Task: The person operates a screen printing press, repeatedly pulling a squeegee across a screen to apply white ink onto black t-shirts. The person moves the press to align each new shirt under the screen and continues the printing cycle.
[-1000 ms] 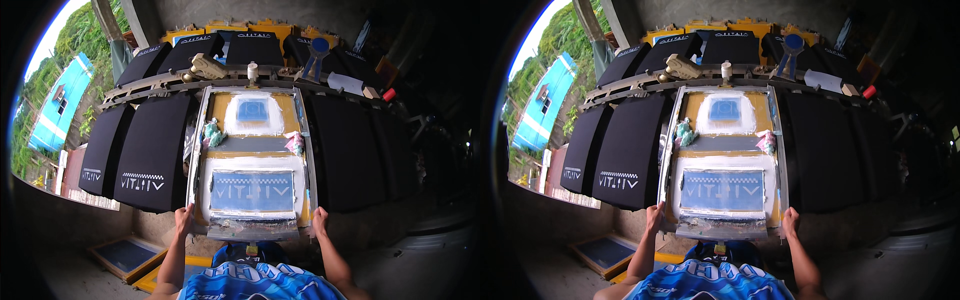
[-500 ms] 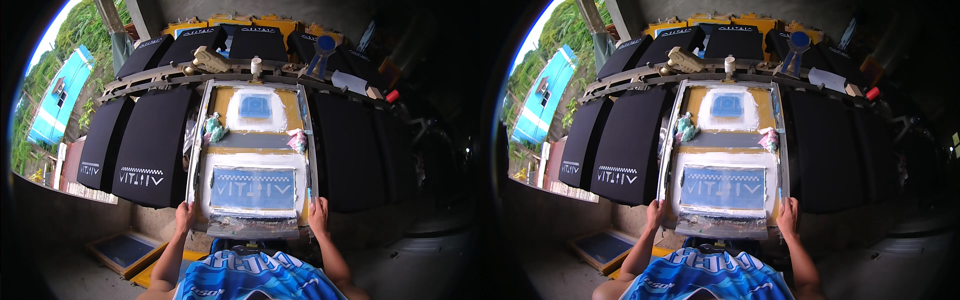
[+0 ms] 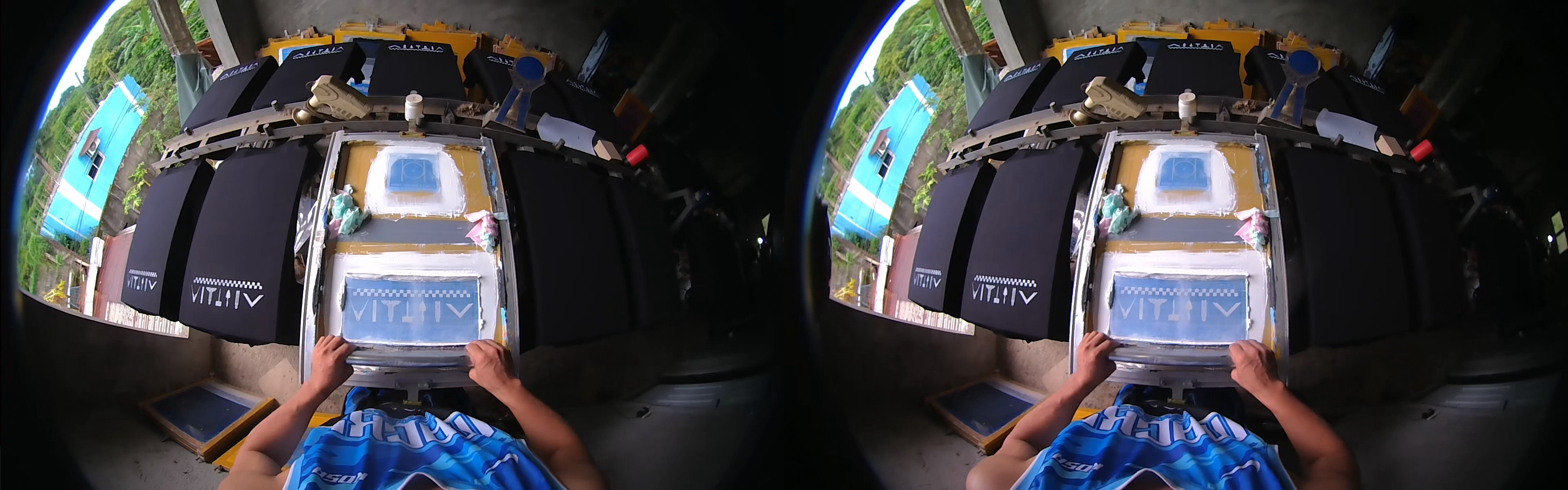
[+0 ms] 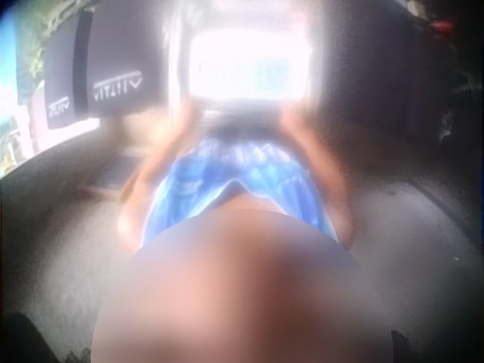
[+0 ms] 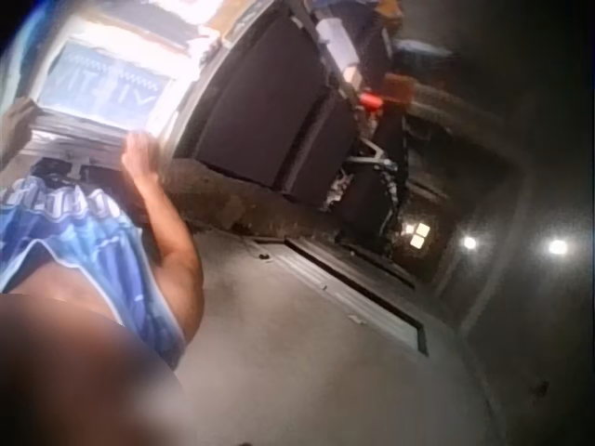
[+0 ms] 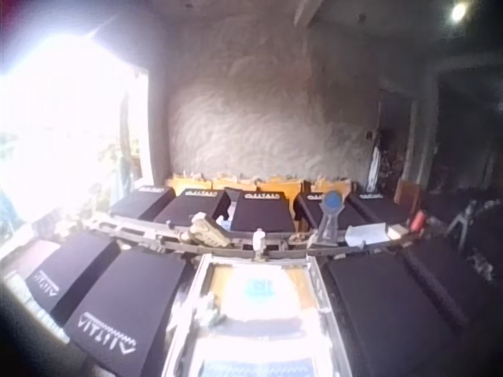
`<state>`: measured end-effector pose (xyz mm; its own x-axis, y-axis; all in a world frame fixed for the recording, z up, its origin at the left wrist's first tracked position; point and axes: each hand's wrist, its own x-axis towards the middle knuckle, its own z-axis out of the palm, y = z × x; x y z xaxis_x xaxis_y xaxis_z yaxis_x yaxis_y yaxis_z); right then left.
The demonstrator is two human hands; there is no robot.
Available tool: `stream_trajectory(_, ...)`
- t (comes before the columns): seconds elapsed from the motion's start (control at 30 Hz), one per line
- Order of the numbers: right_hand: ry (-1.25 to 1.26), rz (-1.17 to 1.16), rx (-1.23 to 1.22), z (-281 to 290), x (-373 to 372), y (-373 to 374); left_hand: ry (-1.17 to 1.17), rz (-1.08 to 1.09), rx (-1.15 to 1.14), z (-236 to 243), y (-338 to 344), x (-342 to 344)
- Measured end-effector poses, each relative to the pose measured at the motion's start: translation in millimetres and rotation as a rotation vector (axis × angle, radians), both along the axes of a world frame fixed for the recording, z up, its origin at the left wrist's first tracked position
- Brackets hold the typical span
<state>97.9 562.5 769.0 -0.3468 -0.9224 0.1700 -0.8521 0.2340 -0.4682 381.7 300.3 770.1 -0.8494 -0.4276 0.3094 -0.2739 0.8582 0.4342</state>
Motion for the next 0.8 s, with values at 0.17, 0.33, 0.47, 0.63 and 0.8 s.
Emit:
stream_trajectory(0.17, 0.022, -0.071, -0.033, 35.2, -57.1, -68.2, 0.077, 0.094, -0.143, 17.5, -66.3, -67.0)
stream_trajectory(0.33, 0.085, -0.088, -0.008, 33.8, -114.0, -141.7, 0.126, 0.174, -0.219, 15.3, -131.6, -125.0)
stream_trajectory(0.47, 0.054, -0.170, 0.127, 8.4, -112.1, -135.9, 0.010, 0.169, -0.144, -21.2, -126.1, -125.0)
stream_trajectory(0.63, 0.111, -0.122, -0.008, -7.1, -63.9, -82.4, 0.131, 0.189, -0.156, -35.9, -73.3, -72.4)
stream_trajectory(0.8, 0.039, -0.071, 0.050, -3.4, -10.7, -17.7, 0.130, 0.054, -0.103, -25.3, -8.1, -4.4)
